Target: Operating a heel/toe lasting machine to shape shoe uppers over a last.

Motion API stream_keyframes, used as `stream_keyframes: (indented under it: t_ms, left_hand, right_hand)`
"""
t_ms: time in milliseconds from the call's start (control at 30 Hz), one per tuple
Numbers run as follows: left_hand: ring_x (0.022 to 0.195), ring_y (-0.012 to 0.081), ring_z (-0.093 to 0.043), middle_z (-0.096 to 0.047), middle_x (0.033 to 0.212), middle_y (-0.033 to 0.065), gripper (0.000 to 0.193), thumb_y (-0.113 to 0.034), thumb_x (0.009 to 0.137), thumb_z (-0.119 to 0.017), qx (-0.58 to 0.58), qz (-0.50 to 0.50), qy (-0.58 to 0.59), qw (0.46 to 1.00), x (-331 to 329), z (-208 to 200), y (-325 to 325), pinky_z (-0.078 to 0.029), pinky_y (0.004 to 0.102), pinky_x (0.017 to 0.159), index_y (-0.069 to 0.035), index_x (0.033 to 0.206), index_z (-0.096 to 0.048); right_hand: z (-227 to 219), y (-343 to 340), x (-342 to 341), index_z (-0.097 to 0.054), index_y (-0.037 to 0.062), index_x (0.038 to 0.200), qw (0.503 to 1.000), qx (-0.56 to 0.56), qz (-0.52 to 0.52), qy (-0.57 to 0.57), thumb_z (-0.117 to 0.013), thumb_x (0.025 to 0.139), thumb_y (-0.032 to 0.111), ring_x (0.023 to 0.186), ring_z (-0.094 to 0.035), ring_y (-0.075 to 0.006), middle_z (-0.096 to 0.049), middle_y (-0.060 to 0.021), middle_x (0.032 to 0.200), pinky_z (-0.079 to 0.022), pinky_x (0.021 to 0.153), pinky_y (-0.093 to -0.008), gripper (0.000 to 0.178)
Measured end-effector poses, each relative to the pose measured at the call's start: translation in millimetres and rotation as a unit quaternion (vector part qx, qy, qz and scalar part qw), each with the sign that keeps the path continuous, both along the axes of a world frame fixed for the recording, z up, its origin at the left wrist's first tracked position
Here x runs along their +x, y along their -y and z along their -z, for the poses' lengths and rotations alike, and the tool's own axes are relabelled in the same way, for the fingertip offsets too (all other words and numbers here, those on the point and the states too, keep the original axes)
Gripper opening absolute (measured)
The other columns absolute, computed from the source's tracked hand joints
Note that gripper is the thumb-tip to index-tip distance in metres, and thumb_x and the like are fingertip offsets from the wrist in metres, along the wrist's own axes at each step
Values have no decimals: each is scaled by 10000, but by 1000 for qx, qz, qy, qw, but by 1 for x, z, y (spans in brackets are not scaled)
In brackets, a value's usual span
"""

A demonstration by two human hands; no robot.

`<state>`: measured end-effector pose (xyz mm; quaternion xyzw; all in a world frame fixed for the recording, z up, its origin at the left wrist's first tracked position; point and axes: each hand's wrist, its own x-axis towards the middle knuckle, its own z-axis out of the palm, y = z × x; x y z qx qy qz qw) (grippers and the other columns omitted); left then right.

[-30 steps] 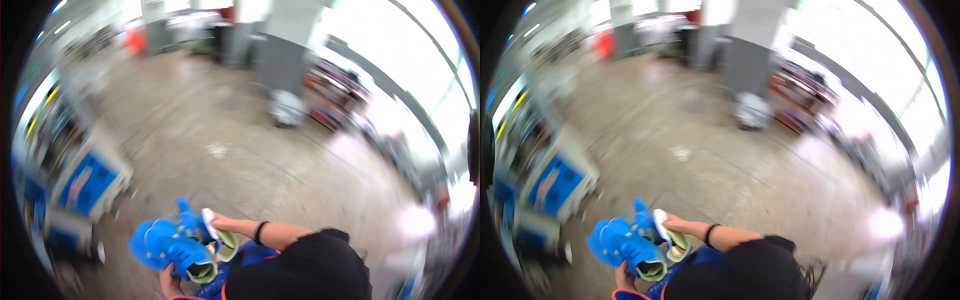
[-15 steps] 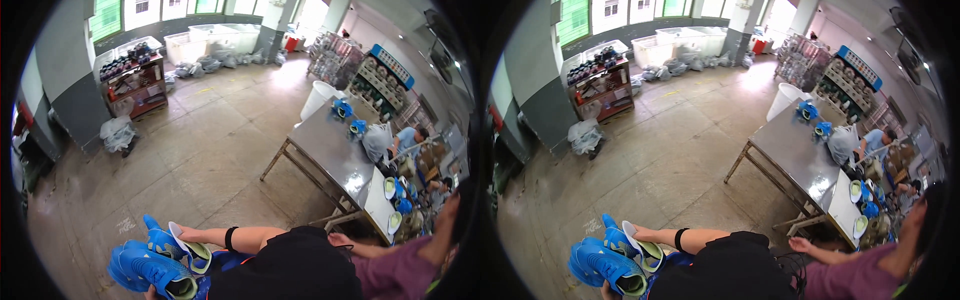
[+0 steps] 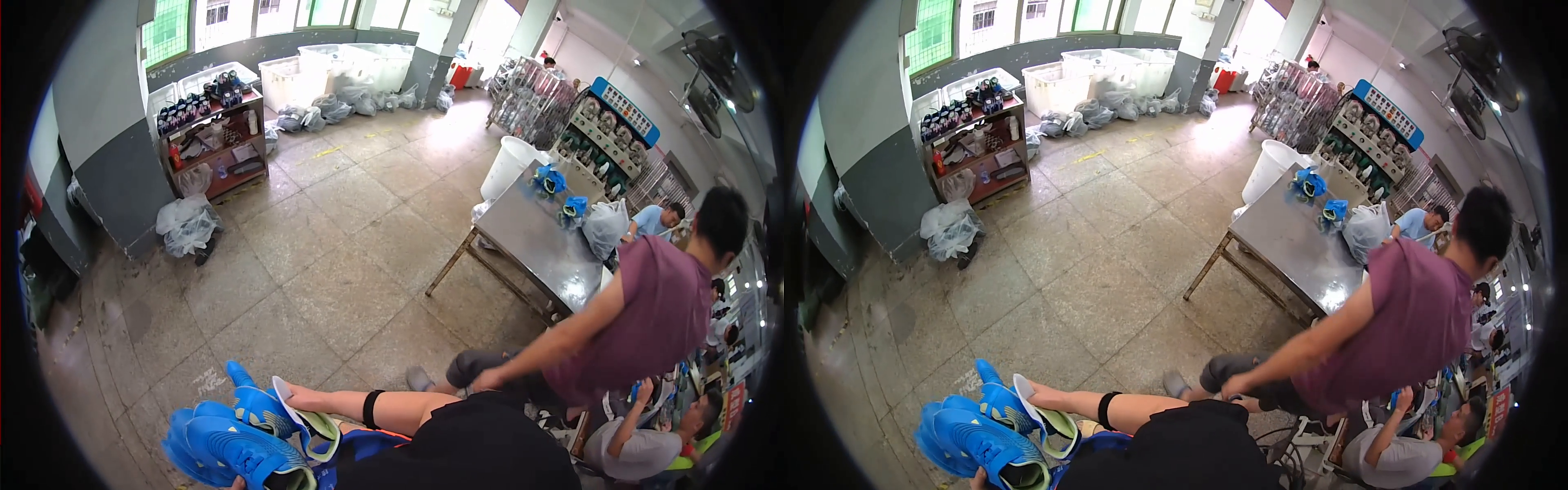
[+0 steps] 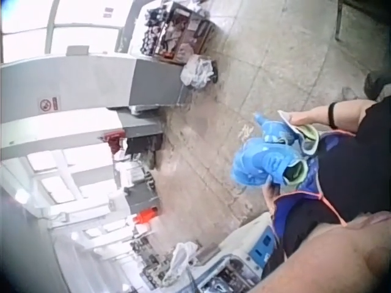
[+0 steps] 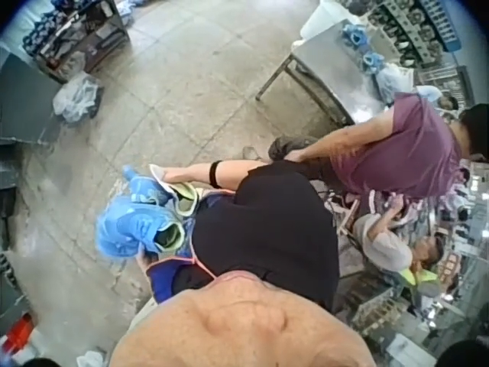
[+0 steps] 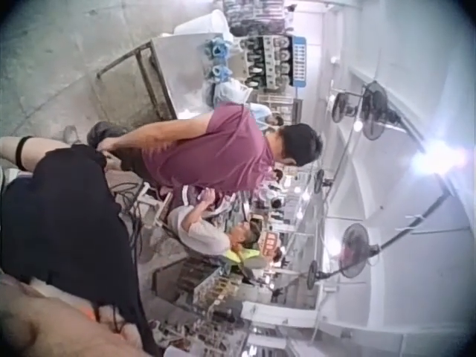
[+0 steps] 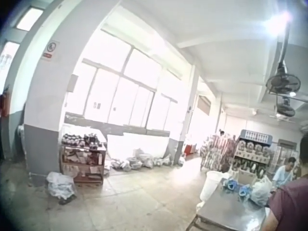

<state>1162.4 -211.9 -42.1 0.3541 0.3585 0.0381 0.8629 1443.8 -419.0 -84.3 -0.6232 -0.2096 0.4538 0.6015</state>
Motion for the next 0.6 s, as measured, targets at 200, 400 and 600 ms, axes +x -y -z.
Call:
stream_keyframes:
  t_ms: [200,400,600]
  left_hand:
    - [1107,206,-574,-602,1211,94,436,-162,894,-637,-1,41,-85,995,-38,7,-29,-446,349,949,3,1280,-522]
    - [1202,236,-512,-536,1315,101,487,-128,900,-590,5,38,-23,999,-28,-76,0,-381,385,1030,-16,1354,-450]
    - [1125,307,-587,-585,1257,147,713,-93,710,-717,3,107,104,989,20,-38,-24,-494,456,950,-4,1360,-436]
  right_hand:
    - [-1,1,-55,-290,38,1476,996,-21,25,-80,-548,858,169,1296,-429,-236,-458,-143,1413,-337,1074,-347,682]
    - [18,16,-103,-378,32,1431,989,32,90,-115,-527,911,134,1252,-461,-211,-497,-116,1376,-363,1054,-328,551]
    - [36,140,-112,-422,51,1419,981,98,109,-125,-545,958,200,1240,-474,-178,-510,-96,1368,-382,1052,-324,500]
